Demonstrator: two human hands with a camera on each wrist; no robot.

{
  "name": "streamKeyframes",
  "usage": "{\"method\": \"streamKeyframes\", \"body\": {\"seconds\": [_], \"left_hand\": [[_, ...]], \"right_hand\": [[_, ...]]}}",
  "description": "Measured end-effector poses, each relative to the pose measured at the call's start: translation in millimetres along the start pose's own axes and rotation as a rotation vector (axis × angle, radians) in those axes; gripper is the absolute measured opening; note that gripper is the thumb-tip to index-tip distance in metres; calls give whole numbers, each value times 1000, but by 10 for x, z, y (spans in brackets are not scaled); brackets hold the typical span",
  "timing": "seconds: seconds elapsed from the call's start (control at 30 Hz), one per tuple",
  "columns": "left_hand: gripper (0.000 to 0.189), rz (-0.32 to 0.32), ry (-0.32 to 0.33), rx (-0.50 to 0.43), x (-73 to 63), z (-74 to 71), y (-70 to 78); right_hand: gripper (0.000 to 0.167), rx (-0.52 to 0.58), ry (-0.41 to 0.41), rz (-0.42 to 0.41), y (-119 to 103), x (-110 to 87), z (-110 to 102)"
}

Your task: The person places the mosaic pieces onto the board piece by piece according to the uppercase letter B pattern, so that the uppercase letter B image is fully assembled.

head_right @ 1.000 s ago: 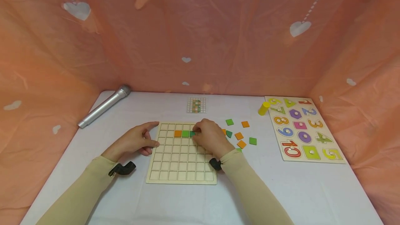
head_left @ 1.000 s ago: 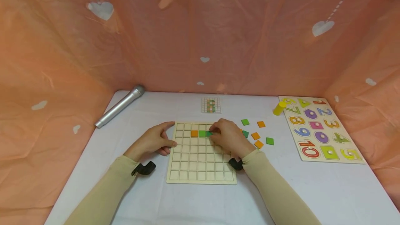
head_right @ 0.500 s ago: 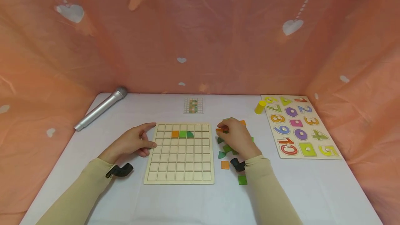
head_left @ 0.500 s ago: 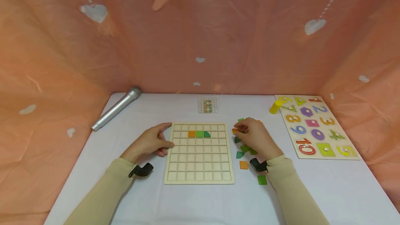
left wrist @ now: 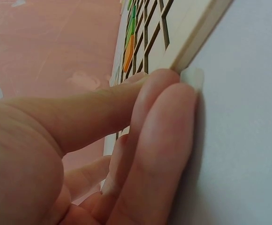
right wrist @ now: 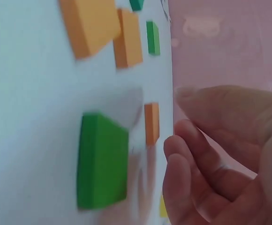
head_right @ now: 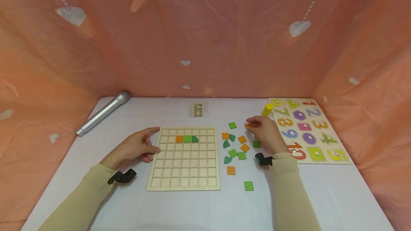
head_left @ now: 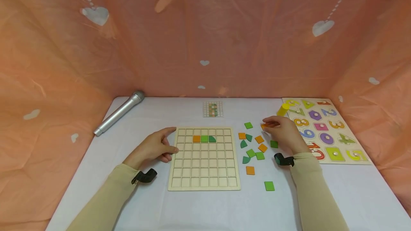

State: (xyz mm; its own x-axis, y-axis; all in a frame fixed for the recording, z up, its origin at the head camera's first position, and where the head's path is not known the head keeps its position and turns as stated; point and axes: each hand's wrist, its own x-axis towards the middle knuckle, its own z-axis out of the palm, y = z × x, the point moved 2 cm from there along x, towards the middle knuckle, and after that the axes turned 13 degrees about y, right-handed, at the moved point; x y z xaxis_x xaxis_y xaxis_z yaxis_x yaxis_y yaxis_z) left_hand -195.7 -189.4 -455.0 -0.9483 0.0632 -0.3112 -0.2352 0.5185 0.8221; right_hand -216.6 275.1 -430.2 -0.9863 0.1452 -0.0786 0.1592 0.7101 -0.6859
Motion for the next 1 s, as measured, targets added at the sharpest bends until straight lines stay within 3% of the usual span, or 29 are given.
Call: {"method": "streamKeyframes", "body": {"seconds": [0.17, 0.47, 1.0], "left_hand": [[96, 16, -9, -21, 13, -9, -7], [95, 27, -9, 29, 28, 9, -6], [95, 16, -5, 24, 18, 12, -3]], "right_hand": [[38, 16, -23, 27, 93, 47, -30], [40, 10, -80, 79, 104, 95, 20], [37, -14, -86, 117, 45, 50, 12]]}}
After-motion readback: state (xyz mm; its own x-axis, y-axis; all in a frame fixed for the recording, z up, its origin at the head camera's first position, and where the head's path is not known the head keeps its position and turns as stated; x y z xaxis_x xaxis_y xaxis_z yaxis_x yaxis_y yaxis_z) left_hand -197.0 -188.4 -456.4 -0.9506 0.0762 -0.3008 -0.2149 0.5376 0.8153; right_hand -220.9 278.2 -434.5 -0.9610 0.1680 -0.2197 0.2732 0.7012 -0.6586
